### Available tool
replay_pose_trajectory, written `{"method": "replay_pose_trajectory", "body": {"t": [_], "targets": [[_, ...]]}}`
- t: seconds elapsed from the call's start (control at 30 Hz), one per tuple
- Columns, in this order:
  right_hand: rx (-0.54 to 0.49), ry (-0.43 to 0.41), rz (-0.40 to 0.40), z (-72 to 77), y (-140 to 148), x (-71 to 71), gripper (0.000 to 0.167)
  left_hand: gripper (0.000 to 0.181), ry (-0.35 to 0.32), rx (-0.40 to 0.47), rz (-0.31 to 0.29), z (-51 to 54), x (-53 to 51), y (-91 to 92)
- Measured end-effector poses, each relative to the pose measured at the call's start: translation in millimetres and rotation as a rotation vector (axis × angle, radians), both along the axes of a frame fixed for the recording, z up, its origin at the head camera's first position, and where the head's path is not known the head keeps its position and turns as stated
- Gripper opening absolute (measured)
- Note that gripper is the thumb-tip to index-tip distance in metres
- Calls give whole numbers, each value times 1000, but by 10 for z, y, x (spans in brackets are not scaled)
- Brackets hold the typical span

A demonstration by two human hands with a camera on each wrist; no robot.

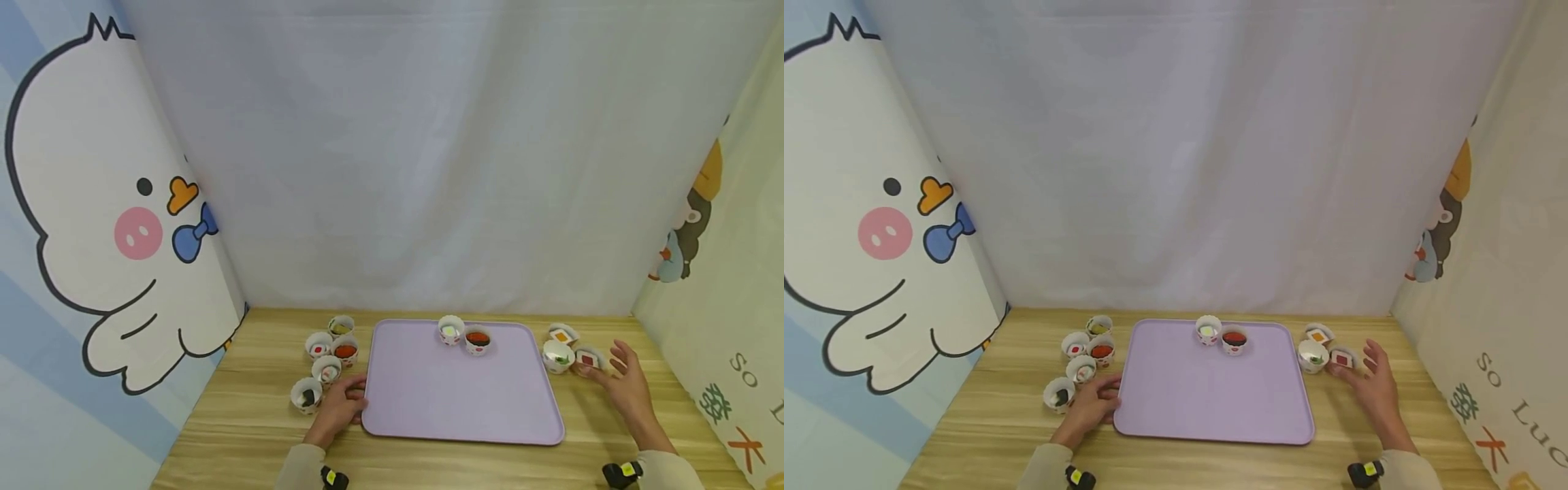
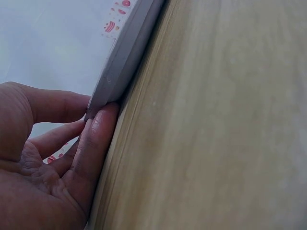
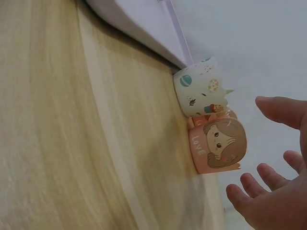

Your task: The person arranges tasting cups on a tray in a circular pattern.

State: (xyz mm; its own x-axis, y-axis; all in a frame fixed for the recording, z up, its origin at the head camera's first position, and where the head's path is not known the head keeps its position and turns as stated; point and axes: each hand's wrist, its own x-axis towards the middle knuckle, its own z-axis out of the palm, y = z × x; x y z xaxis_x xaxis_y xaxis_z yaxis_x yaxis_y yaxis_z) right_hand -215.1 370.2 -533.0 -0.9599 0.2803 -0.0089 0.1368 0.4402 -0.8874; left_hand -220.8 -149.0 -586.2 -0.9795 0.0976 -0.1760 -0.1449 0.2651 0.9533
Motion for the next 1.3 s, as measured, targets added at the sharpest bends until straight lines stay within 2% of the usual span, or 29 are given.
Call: {"method": "replay_pose_trajectory", "body": {"t": [0.37,0.63,0.8,1.07,1.3], "targets": [[-108,-130,-16,-168,73,-153,99,56,-20,-17,9,11,-9,5],[-152,-156,-23,-205,59,-220,99,55,-17,-19,2,7,-13,-2],[-132,-163,-25,-231,62,-265,98,55,-13,-13,1,-12,-20,-2],[-52,-148,-39,-285,62,-314,85,55,-9,-18,6,-27,-17,-5],[-22,-139,-48,-305,61,-335,82,54,-11,-26,7,-34,-18,-2]]}}
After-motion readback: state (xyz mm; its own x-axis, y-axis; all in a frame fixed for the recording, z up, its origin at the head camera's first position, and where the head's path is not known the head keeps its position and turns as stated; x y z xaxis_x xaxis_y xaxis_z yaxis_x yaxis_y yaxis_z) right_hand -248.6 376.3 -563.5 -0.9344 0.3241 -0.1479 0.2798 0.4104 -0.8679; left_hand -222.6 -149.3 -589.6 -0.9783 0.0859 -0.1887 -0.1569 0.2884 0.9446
